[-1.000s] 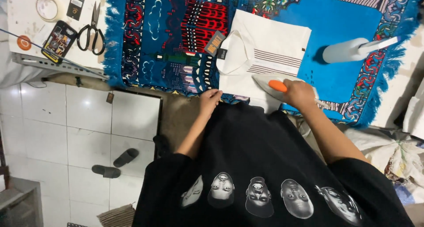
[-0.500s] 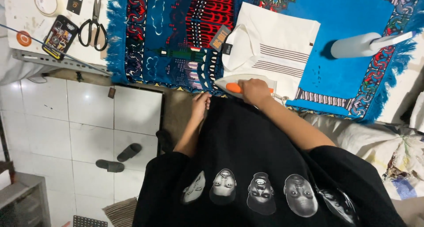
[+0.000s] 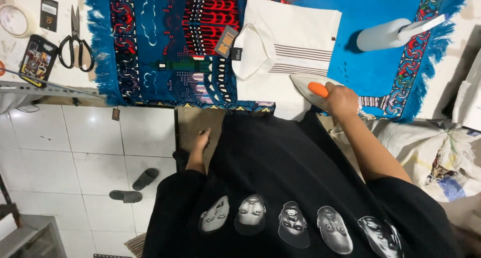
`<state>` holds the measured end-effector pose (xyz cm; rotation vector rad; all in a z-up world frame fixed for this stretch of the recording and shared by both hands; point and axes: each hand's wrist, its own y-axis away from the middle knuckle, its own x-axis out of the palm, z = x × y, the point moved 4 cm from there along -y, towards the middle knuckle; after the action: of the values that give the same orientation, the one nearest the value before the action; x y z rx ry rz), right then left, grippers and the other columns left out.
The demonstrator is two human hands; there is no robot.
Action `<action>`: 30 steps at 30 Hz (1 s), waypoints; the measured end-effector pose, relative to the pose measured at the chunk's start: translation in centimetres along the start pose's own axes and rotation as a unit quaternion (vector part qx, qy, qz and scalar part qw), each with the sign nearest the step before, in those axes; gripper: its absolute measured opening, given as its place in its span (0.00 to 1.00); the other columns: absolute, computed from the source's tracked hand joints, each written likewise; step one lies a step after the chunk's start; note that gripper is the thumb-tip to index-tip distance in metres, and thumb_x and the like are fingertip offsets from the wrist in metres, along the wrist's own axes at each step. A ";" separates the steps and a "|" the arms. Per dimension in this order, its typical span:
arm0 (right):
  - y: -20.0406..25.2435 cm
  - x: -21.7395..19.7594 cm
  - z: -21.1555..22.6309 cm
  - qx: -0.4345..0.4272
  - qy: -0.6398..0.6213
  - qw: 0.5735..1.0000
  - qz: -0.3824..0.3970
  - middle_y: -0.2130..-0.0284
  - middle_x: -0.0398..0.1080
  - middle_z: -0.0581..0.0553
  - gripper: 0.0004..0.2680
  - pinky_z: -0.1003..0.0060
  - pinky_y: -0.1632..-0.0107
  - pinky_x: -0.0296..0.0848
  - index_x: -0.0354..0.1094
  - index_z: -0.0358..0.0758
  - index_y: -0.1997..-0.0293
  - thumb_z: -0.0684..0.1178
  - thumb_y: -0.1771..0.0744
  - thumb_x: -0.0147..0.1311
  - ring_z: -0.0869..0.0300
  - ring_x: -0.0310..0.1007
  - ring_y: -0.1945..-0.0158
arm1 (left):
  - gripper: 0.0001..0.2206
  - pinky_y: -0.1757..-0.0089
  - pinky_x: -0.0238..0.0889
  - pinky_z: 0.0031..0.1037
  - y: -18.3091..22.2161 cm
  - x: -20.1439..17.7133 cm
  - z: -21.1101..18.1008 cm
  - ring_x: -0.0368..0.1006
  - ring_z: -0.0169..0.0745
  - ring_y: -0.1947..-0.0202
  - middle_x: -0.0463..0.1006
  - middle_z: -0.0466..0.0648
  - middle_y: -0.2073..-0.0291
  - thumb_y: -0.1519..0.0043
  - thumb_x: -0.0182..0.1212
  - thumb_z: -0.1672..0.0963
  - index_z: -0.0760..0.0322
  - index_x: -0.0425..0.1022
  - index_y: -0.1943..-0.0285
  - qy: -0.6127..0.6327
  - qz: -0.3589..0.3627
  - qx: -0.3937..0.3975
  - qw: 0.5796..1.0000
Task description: Ironing a white patterned shirt on a work table using a spray bottle and a hand iron.
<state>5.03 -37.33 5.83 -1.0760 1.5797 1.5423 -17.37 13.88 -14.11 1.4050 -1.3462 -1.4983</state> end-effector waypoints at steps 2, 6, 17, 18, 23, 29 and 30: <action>-0.4 -1.8 1.3 -0.022 -0.024 0.999 0.040 0.70 0.76 0.42 0.09 0.49 0.55 0.78 0.70 0.50 0.56 0.54 0.38 0.55 0.43 0.81 0.60 | 0.38 0.44 0.62 0.54 0.3 0.4 0.2 0.70 0.52 0.39 0.70 0.52 0.36 0.37 0.56 0.34 0.48 0.58 0.24 -0.015 0.003 -0.001 1.000; -2.2 -1.3 6.0 -0.094 -0.027 0.992 0.080 0.68 0.78 0.42 0.10 0.49 0.52 0.78 0.72 0.51 0.55 0.51 0.39 0.56 0.44 0.81 0.58 | 0.31 0.47 0.67 0.50 1.1 1.4 -0.8 0.75 0.51 0.44 0.73 0.54 0.39 0.33 0.56 0.40 0.50 0.60 0.24 -0.049 0.017 0.011 0.999; -1.6 -6.0 20.7 -0.192 -0.034 0.974 0.117 0.71 0.78 0.36 0.08 0.49 0.59 0.80 0.79 0.41 0.63 0.47 0.40 0.57 0.42 0.82 0.62 | 0.32 0.45 0.66 0.47 1.4 2.1 -5.1 0.74 0.57 0.44 0.76 0.61 0.45 0.33 0.57 0.41 0.65 0.67 0.31 0.007 0.041 0.117 0.992; -0.9 -5.8 20.8 -0.201 -0.026 0.971 0.126 0.71 0.78 0.36 0.08 0.50 0.59 0.80 0.80 0.39 0.63 0.47 0.40 0.57 0.42 0.82 0.63 | 0.30 0.47 0.67 0.45 0.8 2.3 -4.4 0.75 0.57 0.46 0.77 0.60 0.47 0.32 0.58 0.42 0.65 0.70 0.33 0.022 0.037 0.119 0.992; -1.9 -3.0 13.2 -0.149 -0.029 0.987 0.047 0.71 0.78 0.39 0.08 0.50 0.58 0.80 0.78 0.45 0.58 0.48 0.39 0.58 0.44 0.82 0.62 | 0.30 0.42 0.62 0.49 1.8 0.4 -4.9 0.69 0.59 0.37 0.73 0.61 0.39 0.31 0.55 0.42 0.66 0.66 0.30 -0.054 0.035 0.110 0.992; 0.9 -2.2 2.6 0.010 -0.044 0.996 0.079 0.66 0.79 0.38 0.11 0.47 0.53 0.78 0.75 0.46 0.54 0.55 0.36 0.56 0.41 0.81 0.56 | 0.20 0.56 0.62 0.35 1.0 -0.9 -3.3 0.69 0.42 0.57 0.74 0.46 0.58 0.32 0.53 0.44 0.58 0.74 0.41 -0.087 -0.017 0.108 0.990; 1.7 -2.8 1.6 0.050 -0.060 0.992 0.097 0.64 0.80 0.36 0.12 0.46 0.51 0.77 0.75 0.45 0.53 0.56 0.36 0.56 0.39 0.81 0.54 | 0.15 0.66 0.59 0.27 1.5 -1.1 -4.0 0.65 0.32 0.72 0.71 0.38 0.72 0.32 0.53 0.48 0.57 0.79 0.51 -0.091 -0.037 0.132 0.986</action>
<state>4.55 -35.52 8.95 -0.7797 1.6979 1.6029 -13.57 13.64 -11.94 1.5240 -1.6721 -1.5711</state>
